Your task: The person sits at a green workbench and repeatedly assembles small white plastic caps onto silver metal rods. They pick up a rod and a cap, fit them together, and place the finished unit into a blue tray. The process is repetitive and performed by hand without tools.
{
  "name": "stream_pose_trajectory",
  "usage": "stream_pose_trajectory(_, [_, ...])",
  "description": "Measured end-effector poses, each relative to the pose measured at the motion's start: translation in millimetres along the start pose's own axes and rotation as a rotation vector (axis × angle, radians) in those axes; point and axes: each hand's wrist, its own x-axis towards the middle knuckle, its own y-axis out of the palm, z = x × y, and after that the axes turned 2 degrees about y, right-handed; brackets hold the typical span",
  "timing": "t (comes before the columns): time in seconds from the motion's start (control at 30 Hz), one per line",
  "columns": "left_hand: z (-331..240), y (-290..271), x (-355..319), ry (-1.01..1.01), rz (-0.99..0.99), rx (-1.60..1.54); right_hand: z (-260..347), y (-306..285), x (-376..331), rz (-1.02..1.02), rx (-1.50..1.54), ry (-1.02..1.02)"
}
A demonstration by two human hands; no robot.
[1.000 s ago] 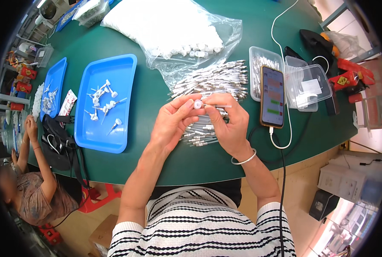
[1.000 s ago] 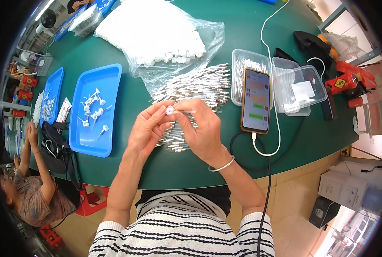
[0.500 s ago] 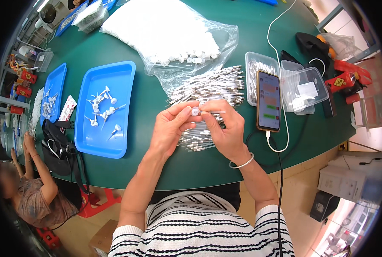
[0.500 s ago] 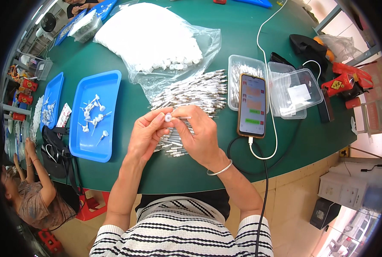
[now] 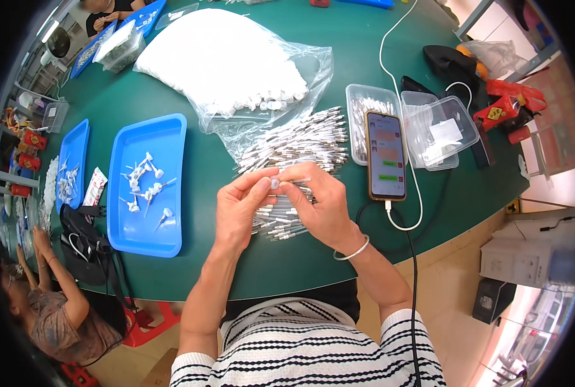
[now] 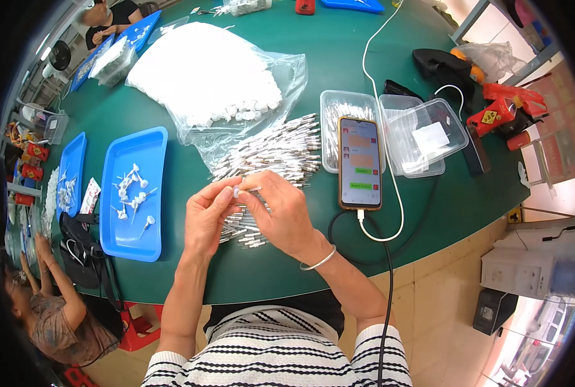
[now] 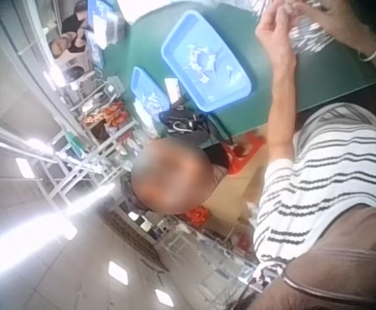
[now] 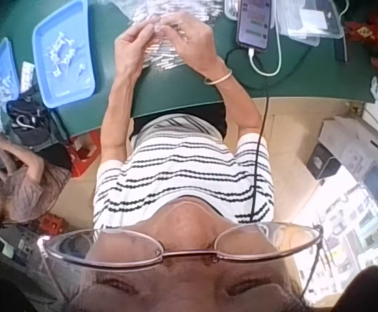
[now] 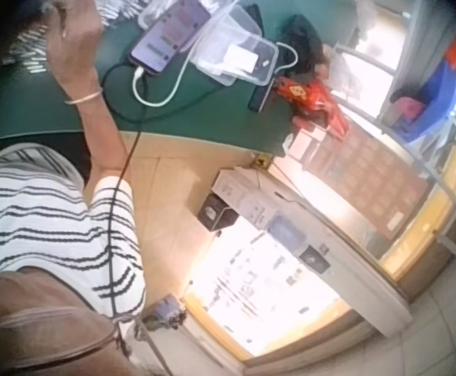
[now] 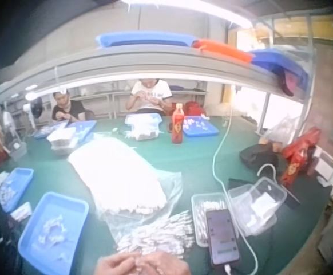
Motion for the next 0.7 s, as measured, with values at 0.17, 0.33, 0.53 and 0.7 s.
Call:
stream_pose_trajectory(0.17, [3.0, -1.8, -0.2, -0.005, -0.004, -0.015, -0.2, 2.1, -1.6, 0.0, 0.081, 0.062])
stream_pose_trajectory(0.33, [3.6, -3.1, -0.3, -0.031, 0.032, -0.055, -3.4, 1.6, -3.2, 0.023, 0.102, 0.112])
stream_pose_trajectory(0.53, [4.3, -4.8, 1.0, -0.058, 0.02, -0.116, -3.9, 2.1, -2.4, 0.025, 0.071, 0.08])
stream_pose_trajectory(0.7, [3.5, -4.7, -0.4, -0.081, 0.02, -0.146, -7.9, 4.5, -1.9, 0.004, 0.105, 0.055])
